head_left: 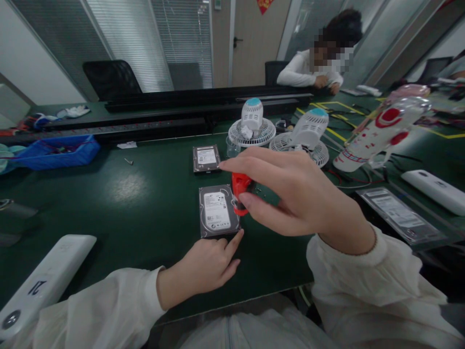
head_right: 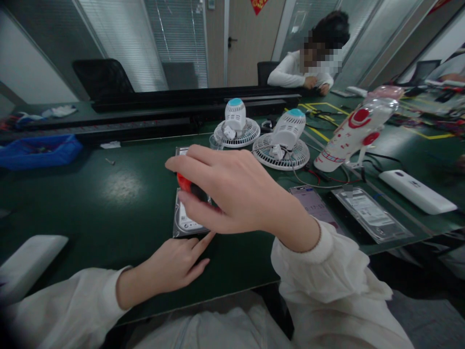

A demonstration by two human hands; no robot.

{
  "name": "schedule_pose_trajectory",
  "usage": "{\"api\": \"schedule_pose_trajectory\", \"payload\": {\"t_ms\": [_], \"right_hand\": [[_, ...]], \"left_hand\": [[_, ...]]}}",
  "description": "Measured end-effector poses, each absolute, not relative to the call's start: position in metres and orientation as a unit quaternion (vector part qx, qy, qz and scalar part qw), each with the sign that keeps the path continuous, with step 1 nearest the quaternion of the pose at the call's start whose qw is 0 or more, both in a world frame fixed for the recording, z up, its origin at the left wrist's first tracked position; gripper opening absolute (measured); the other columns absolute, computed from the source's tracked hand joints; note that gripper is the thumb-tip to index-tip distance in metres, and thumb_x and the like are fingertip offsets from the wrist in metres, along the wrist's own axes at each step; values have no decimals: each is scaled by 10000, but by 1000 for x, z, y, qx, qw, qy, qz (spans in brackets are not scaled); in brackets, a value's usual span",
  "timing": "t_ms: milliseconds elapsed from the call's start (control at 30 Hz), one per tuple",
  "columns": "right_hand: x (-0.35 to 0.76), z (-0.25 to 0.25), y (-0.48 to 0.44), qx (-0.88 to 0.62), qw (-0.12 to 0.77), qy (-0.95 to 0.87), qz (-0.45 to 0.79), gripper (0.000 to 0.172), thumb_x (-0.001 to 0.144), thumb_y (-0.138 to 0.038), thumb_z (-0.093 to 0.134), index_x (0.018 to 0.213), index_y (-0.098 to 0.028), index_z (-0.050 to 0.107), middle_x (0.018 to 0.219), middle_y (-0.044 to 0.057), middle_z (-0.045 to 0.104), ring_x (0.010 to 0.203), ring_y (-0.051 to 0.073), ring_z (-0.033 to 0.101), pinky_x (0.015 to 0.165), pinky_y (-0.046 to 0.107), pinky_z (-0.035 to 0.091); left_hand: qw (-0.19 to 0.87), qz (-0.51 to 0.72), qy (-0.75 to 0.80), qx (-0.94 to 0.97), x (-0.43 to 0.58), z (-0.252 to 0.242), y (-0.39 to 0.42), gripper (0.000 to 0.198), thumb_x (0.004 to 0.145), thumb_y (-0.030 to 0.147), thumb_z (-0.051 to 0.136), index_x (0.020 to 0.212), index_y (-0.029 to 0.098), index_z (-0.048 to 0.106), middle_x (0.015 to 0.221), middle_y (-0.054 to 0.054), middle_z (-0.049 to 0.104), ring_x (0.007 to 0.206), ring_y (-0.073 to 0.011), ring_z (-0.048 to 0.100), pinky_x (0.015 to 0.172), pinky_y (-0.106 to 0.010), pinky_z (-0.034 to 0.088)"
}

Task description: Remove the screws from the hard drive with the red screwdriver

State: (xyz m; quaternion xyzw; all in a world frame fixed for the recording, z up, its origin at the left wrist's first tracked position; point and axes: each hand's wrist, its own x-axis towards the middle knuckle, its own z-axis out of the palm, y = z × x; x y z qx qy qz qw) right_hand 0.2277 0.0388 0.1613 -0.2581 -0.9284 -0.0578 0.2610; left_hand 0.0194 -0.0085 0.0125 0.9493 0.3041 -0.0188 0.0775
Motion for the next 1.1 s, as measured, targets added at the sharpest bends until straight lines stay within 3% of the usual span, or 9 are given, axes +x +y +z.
{"api": "schedule_pose_trajectory", "payload": {"t_ms": [133, 233, 333, 433, 533, 767, 967, 1100], "right_hand": [[227, 160, 37, -265, 265, -925, -59, 407, 978, -211, 469, 1338, -69, 597, 1071, 99, 703, 880, 175, 641, 679, 296, 427], [225, 159, 37, -284, 268, -914, -107, 335, 1012, -379, 536, 1181, -114, 654, 945, 54, 672, 730, 131, 563, 601, 272, 343], [224, 159, 36, -289, 269, -908, -137, 374, 1015, -496, 532, 1079, -147, 651, 922, 38, 647, 690, 109, 523, 576, 258, 298], [224, 159, 36, -278, 264, -917, -109, 313, 1002, -332, 494, 1227, -149, 610, 1086, 78, 671, 853, 148, 620, 623, 263, 380], [224, 158, 35, -247, 270, -928, -74, 410, 971, -211, 466, 1364, -122, 540, 1124, 88, 692, 932, 161, 645, 689, 280, 445], [221, 155, 36, -247, 277, -922, -112, 347, 1031, -415, 533, 1180, -124, 646, 942, 44, 650, 737, 121, 552, 565, 257, 331], [221, 155, 37, -233, 287, -927, -61, 381, 969, -226, 515, 1308, -69, 591, 1142, 116, 680, 958, 177, 648, 661, 277, 444], [221, 152, 37, -215, 299, -928, -52, 443, 943, -172, 523, 1362, -33, 553, 1051, 84, 686, 921, 165, 644, 681, 277, 458]], "left_hand": [[78, -20, 306, 949, 19, 12, -9, 616, 1064, 347, 403, 1592, 39, 325, 1009, -149, 756, 876, -279, 753, 743, -408, 620], [84, -19, 308, 948, 19, 14, -8, 617, 1061, 344, 409, 1592, 41, 326, 1018, -157, 756, 882, -286, 753, 746, -425, 624], [87, -25, 311, 946, 20, 16, -8, 613, 1058, 342, 417, 1585, 38, 341, 1017, -158, 756, 873, -292, 753, 729, -431, 628], [83, -23, 309, 947, 20, 15, -8, 596, 1059, 343, 419, 1569, 36, 374, 1017, -163, 757, 875, -296, 755, 729, -434, 629], [82, -23, 309, 947, 20, 13, -8, 576, 1065, 341, 406, 1557, 41, 395, 1047, -170, 756, 891, -299, 756, 738, -438, 631], [86, -37, 309, 946, 20, 15, -7, 611, 1068, 339, 399, 1587, 25, 328, 1063, -168, 756, 904, -297, 753, 757, -452, 636], [84, -23, 305, 949, 19, 11, -8, 568, 1072, 338, 387, 1554, 38, 382, 1108, -181, 751, 926, -305, 757, 750, -454, 636], [86, -25, 306, 948, 19, 11, -9, 559, 1065, 338, 410, 1538, 39, 408, 1095, -179, 754, 927, -304, 760, 758, -451, 638]]}}
